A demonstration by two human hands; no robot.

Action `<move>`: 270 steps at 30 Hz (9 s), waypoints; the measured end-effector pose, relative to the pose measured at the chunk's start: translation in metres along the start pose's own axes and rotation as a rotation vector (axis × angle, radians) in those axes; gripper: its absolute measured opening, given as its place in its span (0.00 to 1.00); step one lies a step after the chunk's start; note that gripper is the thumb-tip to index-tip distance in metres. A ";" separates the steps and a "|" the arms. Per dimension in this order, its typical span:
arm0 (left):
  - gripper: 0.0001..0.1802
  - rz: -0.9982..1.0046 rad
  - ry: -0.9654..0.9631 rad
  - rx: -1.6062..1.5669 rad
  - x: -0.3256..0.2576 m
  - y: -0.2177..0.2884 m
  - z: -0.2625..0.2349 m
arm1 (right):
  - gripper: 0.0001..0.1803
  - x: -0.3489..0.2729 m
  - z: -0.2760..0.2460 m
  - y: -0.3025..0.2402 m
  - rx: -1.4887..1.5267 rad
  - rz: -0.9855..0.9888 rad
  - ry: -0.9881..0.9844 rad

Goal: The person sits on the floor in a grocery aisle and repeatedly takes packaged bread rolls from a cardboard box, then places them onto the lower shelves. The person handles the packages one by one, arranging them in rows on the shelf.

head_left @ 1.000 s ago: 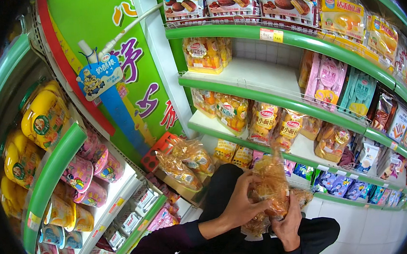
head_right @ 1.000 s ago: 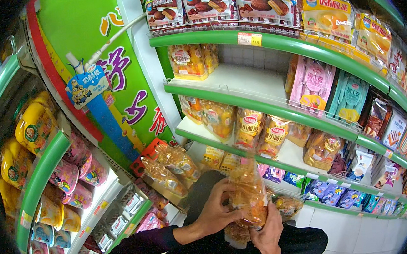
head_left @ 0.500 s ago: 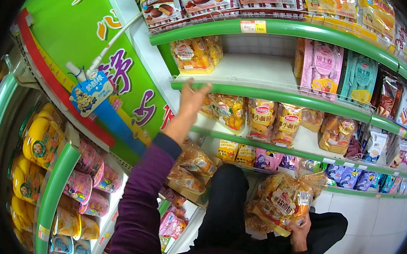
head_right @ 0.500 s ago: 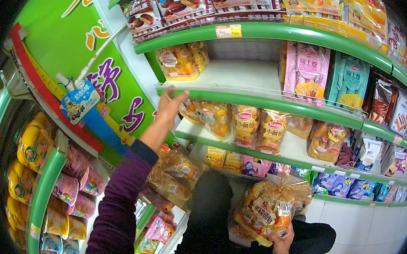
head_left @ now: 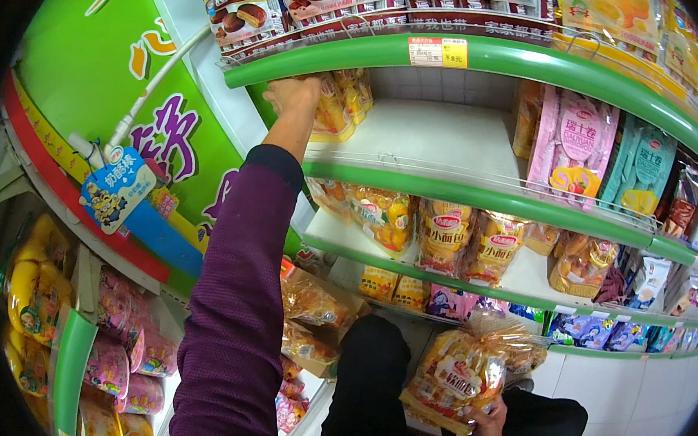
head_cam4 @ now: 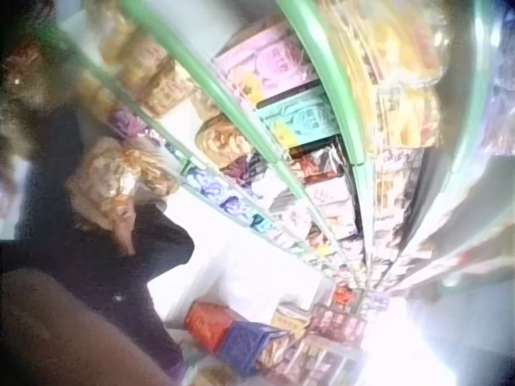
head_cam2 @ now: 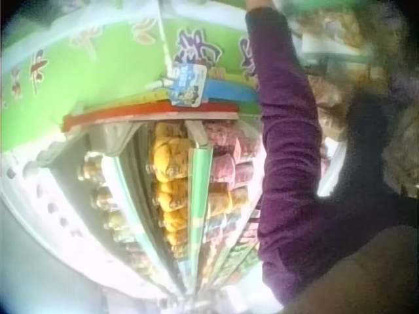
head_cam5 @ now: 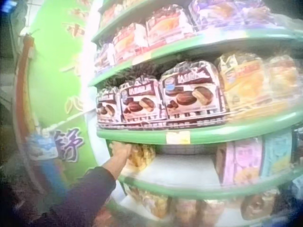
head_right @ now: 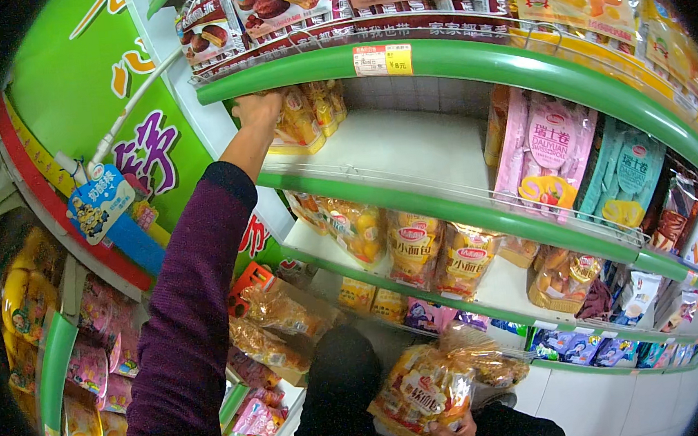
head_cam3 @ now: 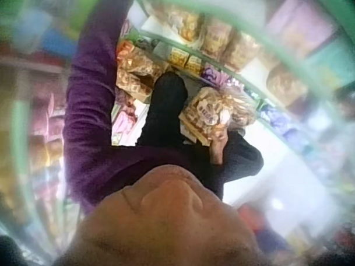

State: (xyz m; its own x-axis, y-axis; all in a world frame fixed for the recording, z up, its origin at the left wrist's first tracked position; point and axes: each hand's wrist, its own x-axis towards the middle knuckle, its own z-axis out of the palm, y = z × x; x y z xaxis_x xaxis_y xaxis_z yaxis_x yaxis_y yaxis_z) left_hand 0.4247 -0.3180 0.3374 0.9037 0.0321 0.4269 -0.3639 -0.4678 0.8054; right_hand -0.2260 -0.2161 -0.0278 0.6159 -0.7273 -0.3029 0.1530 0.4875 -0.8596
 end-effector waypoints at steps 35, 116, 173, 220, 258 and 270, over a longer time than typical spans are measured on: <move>0.36 -0.321 -0.066 -1.111 -0.068 -0.121 -0.140 | 0.35 0.000 0.033 -0.004 0.078 -0.040 0.073; 0.36 0.279 -0.367 -0.110 -0.061 -0.043 -0.052 | 0.57 -0.040 0.083 0.009 0.264 0.238 -0.313; 0.04 0.131 -0.156 -1.023 -0.177 -0.082 -0.202 | 0.55 -0.019 0.092 0.026 0.312 0.195 -0.353; 0.64 0.295 -1.541 0.492 -0.416 -0.081 -0.347 | 0.29 -0.031 0.073 0.035 0.025 -0.002 -0.297; 0.32 0.506 -0.390 0.587 -0.009 -0.017 0.081 | 0.33 0.051 0.086 0.028 0.086 0.310 -0.208; 0.44 0.455 -0.303 0.661 0.056 -0.031 0.153 | 0.34 0.105 0.086 0.015 0.079 0.384 -0.236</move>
State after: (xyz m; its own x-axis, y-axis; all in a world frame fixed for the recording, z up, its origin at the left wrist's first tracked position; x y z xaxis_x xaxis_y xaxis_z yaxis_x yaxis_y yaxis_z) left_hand 0.5209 -0.4369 0.2730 0.7572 -0.4771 0.4461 -0.5847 -0.7996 0.1372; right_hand -0.0925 -0.2440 -0.0377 0.7975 -0.3607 -0.4836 -0.0685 0.7423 -0.6666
